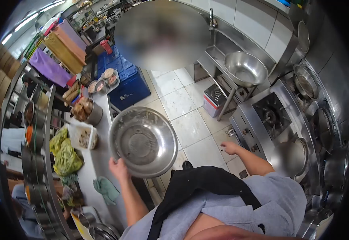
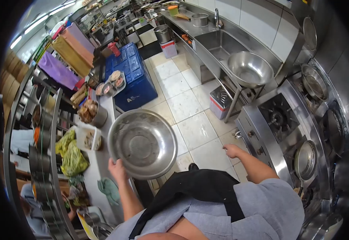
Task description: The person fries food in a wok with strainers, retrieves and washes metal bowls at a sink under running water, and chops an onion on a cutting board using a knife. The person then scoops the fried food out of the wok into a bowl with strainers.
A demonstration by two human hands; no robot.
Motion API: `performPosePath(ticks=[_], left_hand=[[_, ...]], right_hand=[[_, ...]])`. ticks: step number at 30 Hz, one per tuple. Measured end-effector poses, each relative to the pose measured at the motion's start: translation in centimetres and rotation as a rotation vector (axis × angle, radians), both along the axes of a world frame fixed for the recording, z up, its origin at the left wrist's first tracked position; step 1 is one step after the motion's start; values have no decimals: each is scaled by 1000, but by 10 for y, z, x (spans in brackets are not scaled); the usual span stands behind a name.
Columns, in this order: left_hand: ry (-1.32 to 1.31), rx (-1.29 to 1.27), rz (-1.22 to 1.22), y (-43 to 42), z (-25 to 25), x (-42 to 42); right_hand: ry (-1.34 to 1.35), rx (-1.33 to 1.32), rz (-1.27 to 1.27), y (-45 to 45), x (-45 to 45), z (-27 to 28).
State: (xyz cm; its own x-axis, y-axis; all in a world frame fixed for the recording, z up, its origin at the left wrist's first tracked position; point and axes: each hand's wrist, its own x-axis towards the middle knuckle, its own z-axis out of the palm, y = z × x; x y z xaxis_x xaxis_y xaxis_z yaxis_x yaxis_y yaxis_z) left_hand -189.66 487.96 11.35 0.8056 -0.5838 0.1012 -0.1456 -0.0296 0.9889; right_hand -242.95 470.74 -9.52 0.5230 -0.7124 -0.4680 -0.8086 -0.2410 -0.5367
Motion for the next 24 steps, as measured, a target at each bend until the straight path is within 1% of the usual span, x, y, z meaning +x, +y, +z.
performPosePath(ticks=[2,3,4,6,7,8,9,10,11,12,13,14,15,17,19,20,22,23,24], left_hand=[[100,-1,-58,-80,-22,15],[31,36,-75,-121,-39,26],[-35,77,-95,-161,-53,34],[-125,155,-169,-234,-58,38],[-221,247,-153,-269,-49,34],[-227,250,-167,-301,-46,33],[-97,120,-220,-334,-45,30],[38,-7,-277,-366,-41,23],[74,-52,-314,-394,-35,20],[66,1,-327,-420,-35,25],[77,20,-317,-444,-27,22],[89,36,-303,-470,-19,20],[53,67,-316,-487,-23,31],[8,105,-299,-525,-20,50],[48,118,-246,-559,-12,70],[78,124,-216,-576,-13,82],[173,108,-214,-612,8,86],[236,61,-250,-629,11,89],[239,62,-266,-655,7,90]], right_hand=[[19,-1,-111,-24,-17,0],[4,-7,-185,-34,-25,9],[5,-5,-196,-49,-32,12],[18,-137,-373,-71,-39,15],[16,-128,-385,-83,-31,31],[-113,55,-655,-98,-10,70],[-244,240,-926,-116,5,90],[-245,242,-950,-138,11,76],[-360,260,-967,-162,14,52],[-476,275,-981,-185,19,40],[-511,271,-960,-213,33,41],[-544,264,-935,-252,55,49],[-500,267,-822,-291,71,52],[-681,278,-776,-370,114,80],[-724,232,-644,-455,152,104],[-783,221,-634,-498,168,109],[-916,188,-627,-573,196,126],[-991,159,-626,-605,204,140],[-1055,141,-650,-637,208,149]])
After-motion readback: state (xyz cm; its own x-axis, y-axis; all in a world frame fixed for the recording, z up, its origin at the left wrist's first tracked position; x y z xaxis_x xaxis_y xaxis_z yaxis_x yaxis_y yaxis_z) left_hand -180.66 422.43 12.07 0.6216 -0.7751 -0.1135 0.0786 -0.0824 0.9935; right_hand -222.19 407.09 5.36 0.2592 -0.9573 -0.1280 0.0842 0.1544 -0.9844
